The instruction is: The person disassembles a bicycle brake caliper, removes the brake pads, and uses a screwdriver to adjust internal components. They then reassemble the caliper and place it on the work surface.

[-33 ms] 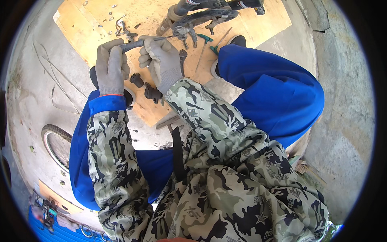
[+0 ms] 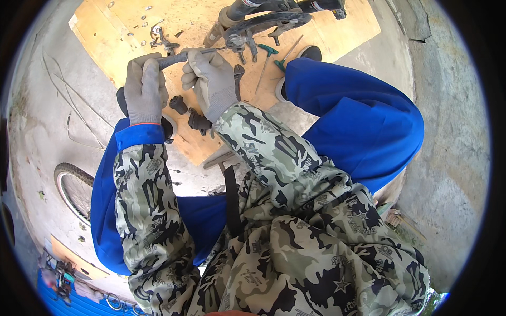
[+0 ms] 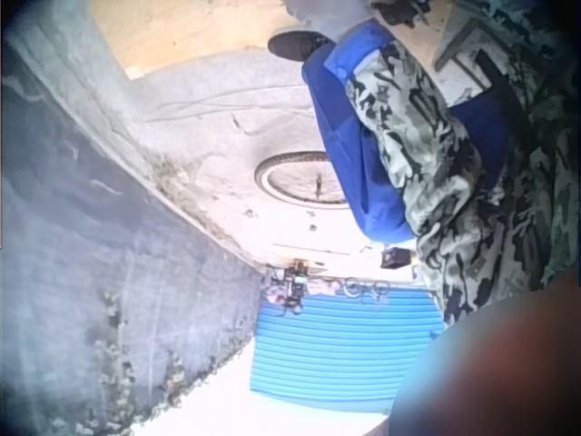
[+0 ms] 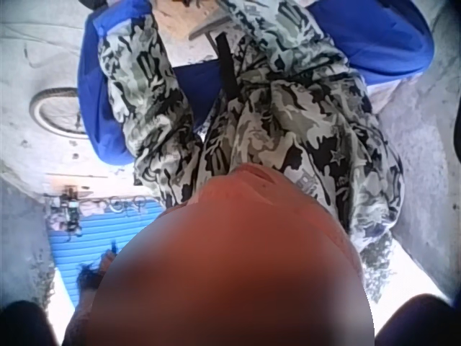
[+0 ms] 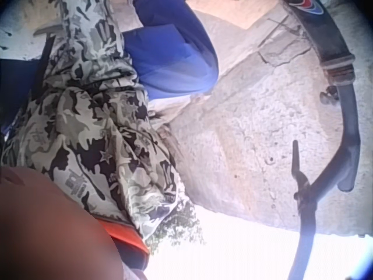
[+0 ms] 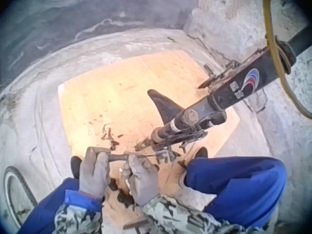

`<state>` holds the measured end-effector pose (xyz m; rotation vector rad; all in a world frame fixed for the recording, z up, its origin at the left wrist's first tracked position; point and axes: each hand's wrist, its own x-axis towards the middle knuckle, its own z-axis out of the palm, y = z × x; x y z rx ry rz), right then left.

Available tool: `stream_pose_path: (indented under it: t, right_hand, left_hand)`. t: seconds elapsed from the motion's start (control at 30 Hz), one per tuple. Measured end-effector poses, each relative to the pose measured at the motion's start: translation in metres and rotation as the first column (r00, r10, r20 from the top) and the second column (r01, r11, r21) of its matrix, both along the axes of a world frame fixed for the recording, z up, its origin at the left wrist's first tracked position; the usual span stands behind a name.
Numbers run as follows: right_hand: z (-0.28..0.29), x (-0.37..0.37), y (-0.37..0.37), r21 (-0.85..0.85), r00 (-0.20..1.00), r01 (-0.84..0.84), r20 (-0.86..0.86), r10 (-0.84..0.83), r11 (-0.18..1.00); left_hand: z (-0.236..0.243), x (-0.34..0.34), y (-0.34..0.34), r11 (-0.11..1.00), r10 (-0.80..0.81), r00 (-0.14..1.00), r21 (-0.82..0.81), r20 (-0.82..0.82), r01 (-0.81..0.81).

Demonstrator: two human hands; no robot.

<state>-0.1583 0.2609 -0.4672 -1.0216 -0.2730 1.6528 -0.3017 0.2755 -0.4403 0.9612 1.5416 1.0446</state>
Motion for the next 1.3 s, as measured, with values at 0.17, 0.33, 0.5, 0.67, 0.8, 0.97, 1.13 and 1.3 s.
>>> stream_pose_path:
  t: [0.17, 0.33, 0.5, 0.67, 0.8, 0.97, 1.13, 1.3]
  right_hand:
    - [-0.003, 0.002, 0.002, -0.1, 0.997, 0.022, 0.072, -0.015, 0.995]
    - [0.0, 0.0, 0.001, -0.051, 0.997, 0.06, 0.041, -0.058, 0.997]
    - [0.001, 0.009, 0.002, -0.041, 0.999, -0.002, 0.051, 0.004, 0.999]
    - [0.004, 0.009, -0.001, 0.015, 1.0, 0.011, -0.005, -0.011, 1.0]
    - [0.005, 0.007, 0.001, -0.059, 0.999, 0.009, 0.041, -0.006, 0.998]
    - [0.0, 0.007, -0.001, -0.036, 0.999, 0.037, -0.001, -0.037, 0.999]
    - [-0.001, 0.022, -0.008, 0.0, 1.0, 0.003, 0.022, -0.003, 1.0]
    - [0.002, 0.03, -0.009, -0.051, 0.999, -0.003, 0.052, 0.006, 0.999]
  left_hand:
    - [0.003, -0.002, 0.016, 0.972, -0.108, 0.929, -0.233, -0.355, 0.024]
    - [0.014, -0.003, 0.024, 0.923, -0.208, 0.874, -0.385, -0.438, 0.027]
    - [0.011, 0.002, 0.015, 0.981, -0.114, 0.948, -0.187, -0.297, 0.059]
    - [0.01, 0.003, 0.004, 0.994, -0.097, 0.995, 0.055, 0.001, 0.097]
    - [0.009, 0.001, 0.013, 0.995, -0.086, 0.982, -0.066, -0.169, 0.076]
    - [0.011, -0.002, 0.026, 0.94, -0.207, 0.913, -0.331, -0.352, 0.086]
    - [0.019, 0.015, 0.021, 0.919, -0.148, 0.964, -0.39, -0.221, 0.052]
    - [0.027, 0.022, -0.001, 0.984, -0.142, 0.99, -0.106, 0.024, 0.144]
